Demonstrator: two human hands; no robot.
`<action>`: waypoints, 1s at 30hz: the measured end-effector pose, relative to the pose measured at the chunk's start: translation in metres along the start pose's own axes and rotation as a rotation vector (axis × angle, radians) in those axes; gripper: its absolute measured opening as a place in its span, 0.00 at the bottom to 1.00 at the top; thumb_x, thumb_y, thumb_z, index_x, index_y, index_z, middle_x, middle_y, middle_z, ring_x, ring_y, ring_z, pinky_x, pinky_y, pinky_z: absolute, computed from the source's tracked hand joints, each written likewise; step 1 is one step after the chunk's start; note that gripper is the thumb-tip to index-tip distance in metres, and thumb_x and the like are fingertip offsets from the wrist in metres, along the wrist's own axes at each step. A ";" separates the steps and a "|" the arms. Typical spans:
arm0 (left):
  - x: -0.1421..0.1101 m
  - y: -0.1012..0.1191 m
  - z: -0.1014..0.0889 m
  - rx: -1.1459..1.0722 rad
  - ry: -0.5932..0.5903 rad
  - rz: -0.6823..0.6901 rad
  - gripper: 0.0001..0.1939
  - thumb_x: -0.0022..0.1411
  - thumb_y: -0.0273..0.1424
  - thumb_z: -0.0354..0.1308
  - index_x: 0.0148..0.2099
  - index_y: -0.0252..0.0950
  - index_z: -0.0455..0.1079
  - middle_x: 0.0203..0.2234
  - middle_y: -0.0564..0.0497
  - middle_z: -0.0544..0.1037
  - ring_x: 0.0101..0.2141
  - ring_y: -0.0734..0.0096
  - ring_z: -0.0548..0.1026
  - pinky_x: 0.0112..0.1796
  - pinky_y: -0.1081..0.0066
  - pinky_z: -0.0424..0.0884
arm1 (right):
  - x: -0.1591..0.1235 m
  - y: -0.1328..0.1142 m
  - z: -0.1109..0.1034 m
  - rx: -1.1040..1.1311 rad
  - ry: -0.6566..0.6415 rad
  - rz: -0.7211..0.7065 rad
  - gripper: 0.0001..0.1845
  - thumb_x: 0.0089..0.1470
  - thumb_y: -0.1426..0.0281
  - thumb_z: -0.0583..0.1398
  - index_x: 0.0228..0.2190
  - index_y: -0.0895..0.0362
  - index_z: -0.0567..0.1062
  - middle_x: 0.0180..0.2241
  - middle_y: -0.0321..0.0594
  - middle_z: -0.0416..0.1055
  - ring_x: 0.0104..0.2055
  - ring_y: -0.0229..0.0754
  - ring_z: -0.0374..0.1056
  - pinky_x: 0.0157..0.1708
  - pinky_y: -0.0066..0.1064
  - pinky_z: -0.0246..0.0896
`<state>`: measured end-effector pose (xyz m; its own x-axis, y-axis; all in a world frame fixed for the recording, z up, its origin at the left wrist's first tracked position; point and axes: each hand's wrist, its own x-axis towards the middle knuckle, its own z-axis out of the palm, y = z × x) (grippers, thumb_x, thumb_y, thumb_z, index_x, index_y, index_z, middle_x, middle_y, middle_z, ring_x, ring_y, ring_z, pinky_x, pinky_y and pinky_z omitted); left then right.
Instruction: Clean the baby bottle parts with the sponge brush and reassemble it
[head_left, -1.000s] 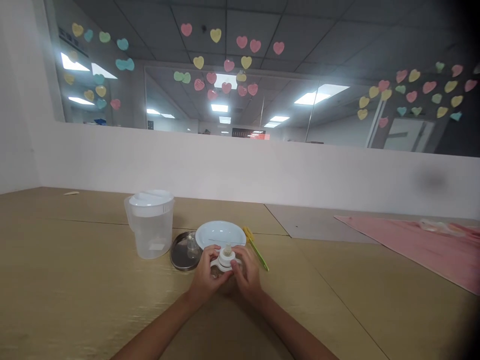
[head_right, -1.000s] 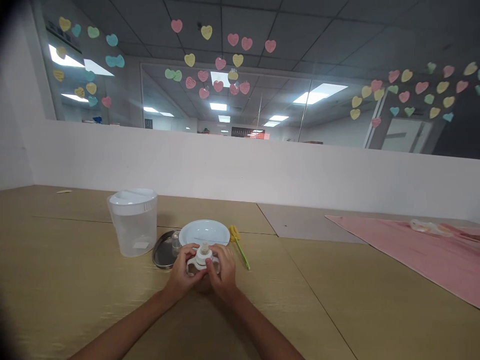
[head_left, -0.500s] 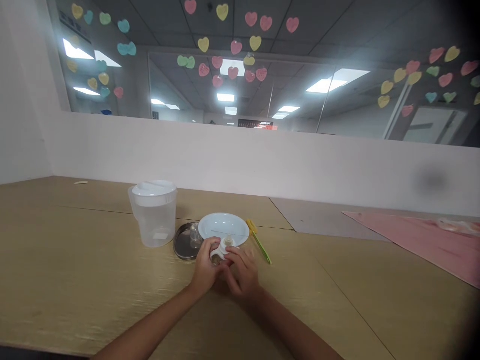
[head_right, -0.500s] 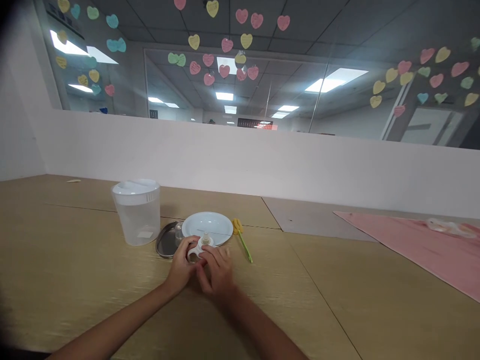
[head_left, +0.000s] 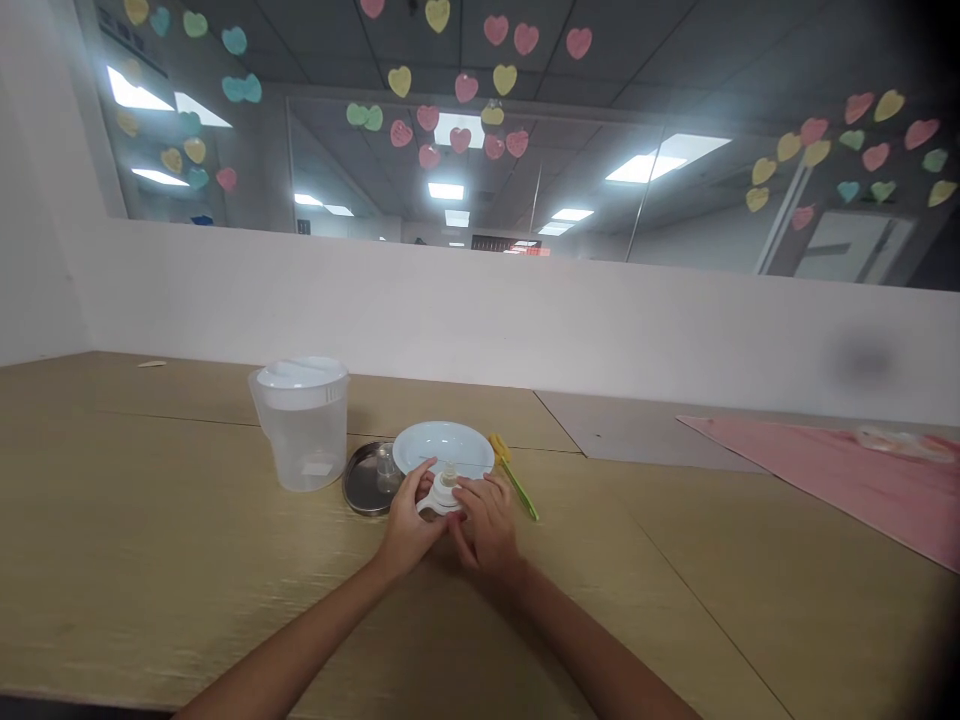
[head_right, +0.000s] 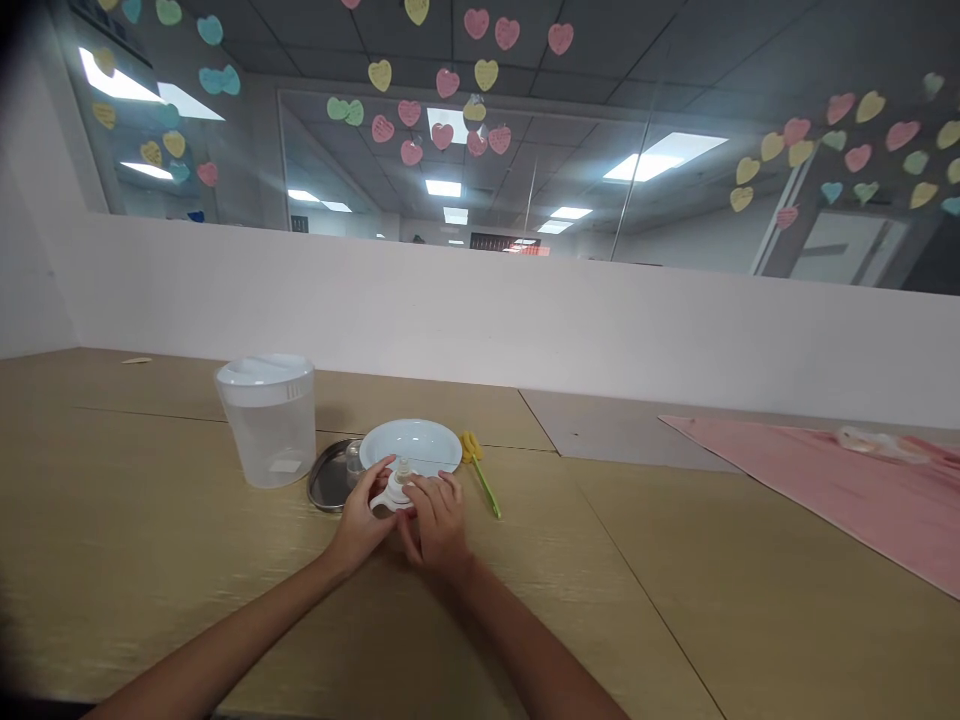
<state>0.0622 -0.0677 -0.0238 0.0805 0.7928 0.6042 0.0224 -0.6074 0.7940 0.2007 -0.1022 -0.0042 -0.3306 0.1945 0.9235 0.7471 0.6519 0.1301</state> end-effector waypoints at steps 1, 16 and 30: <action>0.000 0.000 0.000 -0.034 -0.004 -0.014 0.34 0.42 0.33 0.67 0.52 0.35 0.61 0.40 0.46 0.72 0.42 0.64 0.72 0.43 0.64 0.70 | 0.000 0.000 0.000 0.005 0.003 -0.007 0.16 0.50 0.75 0.55 0.43 0.57 0.66 0.41 0.46 0.71 0.45 0.44 0.67 0.48 0.45 0.58; 0.006 0.006 -0.008 -0.043 -0.185 0.004 0.24 0.49 0.36 0.63 0.48 0.33 0.68 0.44 0.43 0.73 0.46 0.59 0.70 0.48 0.62 0.66 | -0.008 -0.010 0.004 0.201 0.048 0.294 0.22 0.55 0.72 0.53 0.52 0.58 0.60 0.49 0.51 0.65 0.53 0.47 0.62 0.51 0.45 0.59; 0.008 0.003 -0.009 -0.140 -0.224 -0.108 0.30 0.44 0.35 0.67 0.50 0.33 0.66 0.46 0.43 0.74 0.46 0.60 0.72 0.48 0.64 0.67 | -0.005 -0.006 0.008 0.546 0.031 0.710 0.22 0.51 0.65 0.59 0.47 0.55 0.62 0.43 0.44 0.67 0.46 0.45 0.65 0.49 0.41 0.60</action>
<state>0.0537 -0.0626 -0.0156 0.3041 0.8121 0.4980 -0.0933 -0.4948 0.8640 0.1931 -0.1011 -0.0126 0.1273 0.6701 0.7313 0.3886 0.6447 -0.6583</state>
